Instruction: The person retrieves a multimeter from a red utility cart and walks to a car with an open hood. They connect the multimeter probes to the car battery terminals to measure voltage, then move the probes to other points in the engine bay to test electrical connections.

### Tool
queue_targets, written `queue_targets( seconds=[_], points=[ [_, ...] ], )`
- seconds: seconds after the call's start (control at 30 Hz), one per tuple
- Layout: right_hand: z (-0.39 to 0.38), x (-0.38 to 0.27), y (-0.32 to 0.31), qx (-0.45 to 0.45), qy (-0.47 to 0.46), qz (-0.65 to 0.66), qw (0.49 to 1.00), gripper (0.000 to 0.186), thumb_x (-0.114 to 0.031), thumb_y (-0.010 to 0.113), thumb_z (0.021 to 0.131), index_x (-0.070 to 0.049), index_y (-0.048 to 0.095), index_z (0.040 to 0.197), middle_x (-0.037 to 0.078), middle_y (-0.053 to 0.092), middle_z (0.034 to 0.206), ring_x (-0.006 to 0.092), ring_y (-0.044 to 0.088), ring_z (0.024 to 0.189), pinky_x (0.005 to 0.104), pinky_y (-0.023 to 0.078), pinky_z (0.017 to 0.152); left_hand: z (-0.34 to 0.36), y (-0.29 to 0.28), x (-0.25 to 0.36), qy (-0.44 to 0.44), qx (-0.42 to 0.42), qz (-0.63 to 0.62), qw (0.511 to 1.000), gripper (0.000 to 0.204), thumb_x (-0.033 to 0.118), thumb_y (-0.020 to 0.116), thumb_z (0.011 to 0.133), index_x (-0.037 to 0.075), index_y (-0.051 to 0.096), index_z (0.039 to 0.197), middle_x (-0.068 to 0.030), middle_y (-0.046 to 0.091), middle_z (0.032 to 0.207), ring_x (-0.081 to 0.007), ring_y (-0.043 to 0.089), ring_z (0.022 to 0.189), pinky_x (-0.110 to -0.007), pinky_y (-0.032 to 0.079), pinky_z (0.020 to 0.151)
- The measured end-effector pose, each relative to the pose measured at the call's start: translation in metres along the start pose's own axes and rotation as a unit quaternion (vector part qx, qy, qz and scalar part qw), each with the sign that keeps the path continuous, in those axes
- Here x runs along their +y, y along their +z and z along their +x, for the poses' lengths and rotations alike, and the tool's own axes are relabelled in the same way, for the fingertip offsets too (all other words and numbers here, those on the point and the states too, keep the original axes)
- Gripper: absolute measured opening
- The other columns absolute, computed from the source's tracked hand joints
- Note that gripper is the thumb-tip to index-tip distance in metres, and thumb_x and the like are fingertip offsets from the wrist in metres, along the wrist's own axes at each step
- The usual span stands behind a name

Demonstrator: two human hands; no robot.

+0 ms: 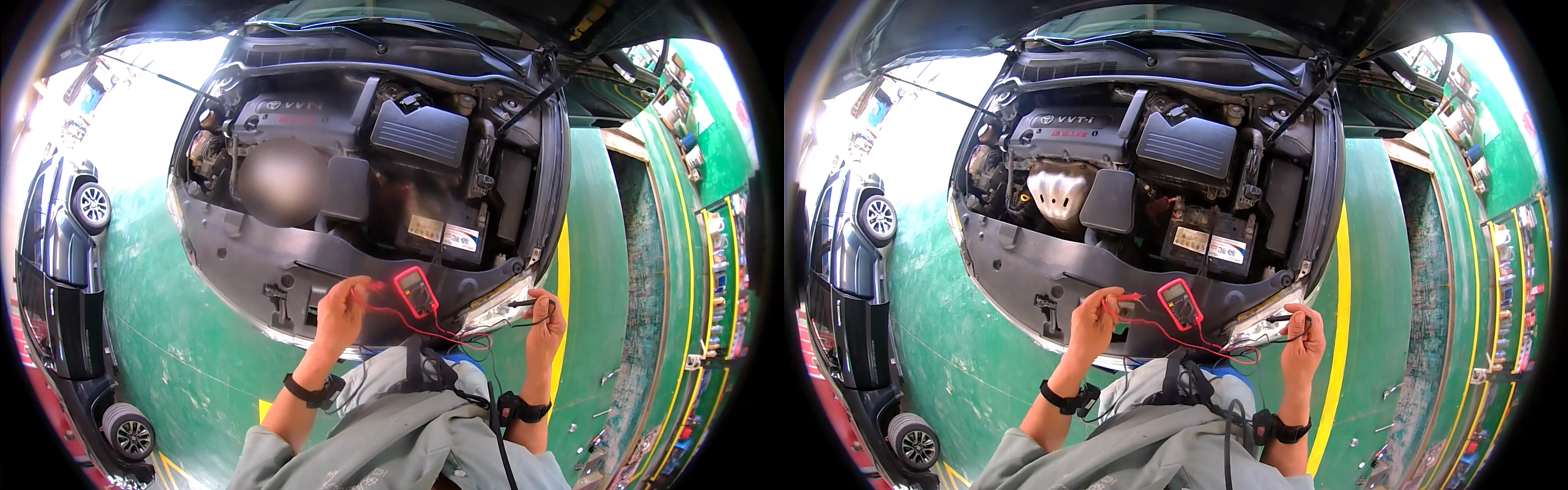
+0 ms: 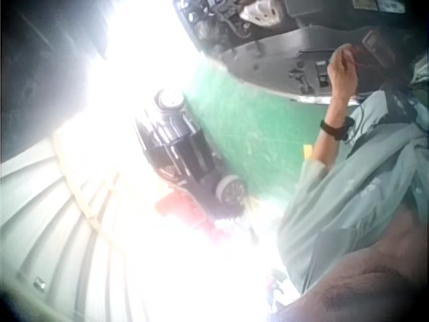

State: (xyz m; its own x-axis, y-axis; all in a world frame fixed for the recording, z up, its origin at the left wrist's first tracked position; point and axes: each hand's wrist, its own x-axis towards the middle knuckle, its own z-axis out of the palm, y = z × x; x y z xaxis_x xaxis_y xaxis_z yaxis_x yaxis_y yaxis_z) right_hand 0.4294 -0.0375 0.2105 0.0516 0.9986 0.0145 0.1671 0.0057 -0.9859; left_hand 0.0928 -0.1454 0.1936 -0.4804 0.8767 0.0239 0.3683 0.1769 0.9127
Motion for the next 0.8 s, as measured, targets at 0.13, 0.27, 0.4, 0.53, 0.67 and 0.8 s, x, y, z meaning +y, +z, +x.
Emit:
queue_targets(
  seconds=[0.13,0.27,0.4,0.53,0.67,0.8],
  points=[
    [0.013,0.012,0.003,-0.012,-0.003,-0.008,1.0,0.025,-0.025,0.059,0.106,-0.001,0.067,0.109,0.0,0.065,0.093,0.0051,0.057,0.073,0.0204,0.045,0.065,0.039,0.003,0.006,-0.01,-0.02,0.034,0.999,0.019,0.013,0.059,0.104,0.003,0.07,0.116,0.0001,0.061,0.077,-0.0056,0.055,0.065,-0.023,0.048,0.058],
    [0.038,0.02,0.019,-0.025,-0.006,-0.015,1.0,0.021,-0.018,0.062,0.104,0.001,0.067,0.112,0.0,0.065,0.093,0.0071,0.064,0.081,0.0213,0.051,0.073,0.09,0.02,-0.021,-0.006,-0.03,0.015,0.999,0.021,0.013,0.058,0.104,0.004,0.069,0.12,-0.0023,0.065,0.08,-0.0074,0.06,0.068,-0.024,0.051,0.061],
    [0.06,0.041,0.034,-0.032,-0.011,0.028,0.999,0.019,-0.011,0.063,0.102,0.002,0.067,0.115,0.003,0.067,0.1,0.0104,0.068,0.089,0.023,0.055,0.084,0.145,0.048,-0.042,0.007,-0.051,-0.001,0.999,0.025,0.01,0.054,0.104,0.003,0.069,0.124,-0.0063,0.071,0.087,-0.0112,0.068,0.074,-0.026,0.055,0.065],
    [0.079,0.066,0.046,-0.035,-0.002,0.031,0.999,0.025,-0.015,0.063,0.103,0.002,0.067,0.12,0.003,0.07,0.099,0.0111,0.069,0.092,0.0247,0.057,0.086,0.186,0.079,-0.067,-0.006,-0.078,0.039,0.996,0.026,0.01,0.054,0.104,0.002,0.069,0.124,-0.008,0.072,0.088,-0.0124,0.068,0.074,-0.027,0.056,0.065],
    [0.096,0.074,0.055,-0.027,0.02,-0.031,0.999,0.025,-0.014,0.063,0.103,0.003,0.067,0.12,0.005,0.07,0.102,0.0116,0.07,0.095,0.0245,0.057,0.086,0.21,0.104,-0.097,-0.034,-0.09,0.061,0.993,0.027,0.016,0.055,0.105,0.002,0.07,0.123,-0.007,0.073,0.088,-0.0116,0.068,0.073,-0.027,0.056,0.064],
    [0.115,0.099,0.059,-0.018,0.01,-0.04,0.999,0.024,-0.013,0.064,0.102,0.003,0.067,0.12,0.005,0.071,0.102,0.0116,0.069,0.096,0.0246,0.056,0.087,0.223,0.122,-0.111,-0.05,-0.079,0.057,0.994,0.028,0.019,0.057,0.105,0.003,0.07,0.124,-0.0062,0.072,0.087,-0.0111,0.067,0.073,-0.026,0.055,0.065]
  ],
)
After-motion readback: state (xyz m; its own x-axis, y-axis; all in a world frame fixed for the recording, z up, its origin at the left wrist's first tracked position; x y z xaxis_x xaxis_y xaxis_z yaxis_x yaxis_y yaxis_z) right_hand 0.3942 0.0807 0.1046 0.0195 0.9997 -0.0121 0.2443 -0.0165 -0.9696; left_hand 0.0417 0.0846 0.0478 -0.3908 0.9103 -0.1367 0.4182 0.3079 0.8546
